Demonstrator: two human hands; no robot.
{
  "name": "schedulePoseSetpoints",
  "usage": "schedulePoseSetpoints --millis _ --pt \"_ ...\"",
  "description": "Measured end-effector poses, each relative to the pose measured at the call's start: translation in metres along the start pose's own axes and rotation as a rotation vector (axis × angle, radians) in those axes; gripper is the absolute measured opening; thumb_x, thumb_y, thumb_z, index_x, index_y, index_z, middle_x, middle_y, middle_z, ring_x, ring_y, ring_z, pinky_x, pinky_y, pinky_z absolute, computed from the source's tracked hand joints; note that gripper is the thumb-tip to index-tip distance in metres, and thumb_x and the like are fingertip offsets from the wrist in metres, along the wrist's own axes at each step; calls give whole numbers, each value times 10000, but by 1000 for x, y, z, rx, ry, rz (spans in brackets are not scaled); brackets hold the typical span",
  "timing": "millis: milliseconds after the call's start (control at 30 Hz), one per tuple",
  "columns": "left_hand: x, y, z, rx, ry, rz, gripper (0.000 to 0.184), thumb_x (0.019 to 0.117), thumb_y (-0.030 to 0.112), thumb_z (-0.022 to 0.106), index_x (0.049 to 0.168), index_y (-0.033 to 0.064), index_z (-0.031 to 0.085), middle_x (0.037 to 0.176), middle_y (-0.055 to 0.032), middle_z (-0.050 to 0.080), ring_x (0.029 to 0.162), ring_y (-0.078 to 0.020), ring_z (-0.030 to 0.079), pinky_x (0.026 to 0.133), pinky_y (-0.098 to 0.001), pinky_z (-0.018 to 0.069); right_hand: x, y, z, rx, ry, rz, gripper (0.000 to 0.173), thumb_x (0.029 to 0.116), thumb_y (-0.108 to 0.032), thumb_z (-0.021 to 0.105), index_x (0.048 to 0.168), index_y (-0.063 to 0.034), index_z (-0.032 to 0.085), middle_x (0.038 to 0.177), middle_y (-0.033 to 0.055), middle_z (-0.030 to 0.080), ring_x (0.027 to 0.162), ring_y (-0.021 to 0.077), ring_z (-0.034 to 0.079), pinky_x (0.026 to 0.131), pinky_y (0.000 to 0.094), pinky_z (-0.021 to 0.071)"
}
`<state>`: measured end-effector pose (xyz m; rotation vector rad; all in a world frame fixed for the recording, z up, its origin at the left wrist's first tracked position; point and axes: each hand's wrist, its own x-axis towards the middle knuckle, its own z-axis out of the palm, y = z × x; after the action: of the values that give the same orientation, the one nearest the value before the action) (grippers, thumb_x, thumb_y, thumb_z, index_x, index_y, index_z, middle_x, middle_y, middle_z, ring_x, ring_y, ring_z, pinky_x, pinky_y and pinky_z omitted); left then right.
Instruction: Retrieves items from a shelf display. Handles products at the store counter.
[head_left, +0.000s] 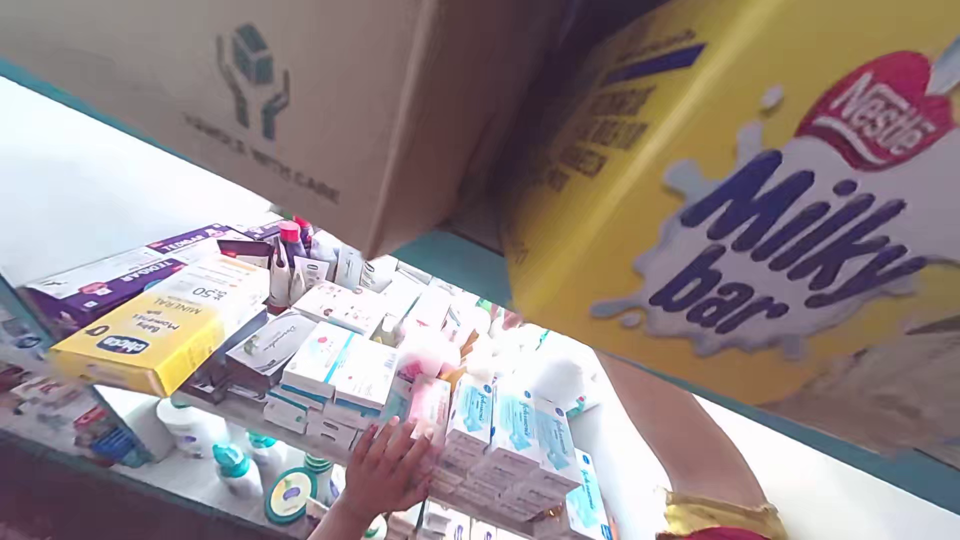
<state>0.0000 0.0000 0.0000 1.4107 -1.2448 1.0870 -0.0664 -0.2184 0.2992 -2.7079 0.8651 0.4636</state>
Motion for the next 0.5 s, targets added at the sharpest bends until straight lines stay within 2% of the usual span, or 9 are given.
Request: schedulePoseSetpoints --millis 33,67,100,133,200,267,367,433,500 --pt "1 -1 0 -3 0 1 606 1004 600 350 1456 209 450 1535 -32 413 1509 -167 270 1245 -365 118 35 31 0 -115 -144 -243 271 892 -8 725 1154 53 694 1013 182 719 878 209 648 862 356 508" --pt "0 -1 0 -7 -2 -1 617 1005 602 350 1471 207 442 1544 -33 409 1509 -167 272 1246 -363 121 67 60 9 -184 -182 -480 371 817 -76 814 1160 22 709 957 171 725 761 211 652 732 389 545" --pt "0 -1 0 -6 -1 -3 617 1008 603 344 1473 208 441 1536 -34 416 1501 -169 287 1241 -360 134 80 66 18 -223 -202 -544 442 785 -84 853 1181 42 703 936 211 707 721 263 633 681 454 532" --pt "1 -1 -1 -2 -2 -7 611 1010 600 346 1471 210 440 1528 -35 423 1496 -170 295 1239 -356 142 71 46 23 -298 -223 -421 478 799 -58 850 1240 28 685 991 236 691 793 329 627 767 525 516" --pt "1 0 0 -4 3 -14 602 1010 586 354 1473 211 442 1529 -34 429 1496 -170 298 1239 -353 142 51 11 32 -460 -171 -246 443 827 -59 814 1254 -36 700 1032 220 704 940 380 651 900 579 480" --pt "1 1 0 -14 9 -21 594 1014 584 354 1467 211 449 1535 -31 428 1496 -167 299 1237 -348 148 41 -4 36 -490 -148 -223 362 877 -54 756 1236 -33 712 1104 231 705 1056 409 642 982 591 442" --pt "2 1 -1 -24 13 -23 587 1017 580 354 1457 205 460 1526 -40 438 1487 -173 315 1232 -346 160 41 8 30 -362 -119 -261 352 890 -11 733 1240 -52 734 1117 231 712 1047 403 632 1012 584 410" --pt "1 0 0 -25 12 -24 589 1013 576 363 1463 209 456 1531 -38 433 1487 -172 316 1232 -346 162 38 25 17 -288 -42 -275 330 886 -47 756 1215 -60 744 1079 199 727 997 355 668 938 558 481" --pt "-1 0 2 -20 13 -27 595 1014 578 352 1471 209 444 1536 -43 426 1490 -179 310 1233 -351 158 32 44 3 -193 46 -297 315 873 -26 759 1188 -30 740 990 196 722 817 291 689 757 472 569"
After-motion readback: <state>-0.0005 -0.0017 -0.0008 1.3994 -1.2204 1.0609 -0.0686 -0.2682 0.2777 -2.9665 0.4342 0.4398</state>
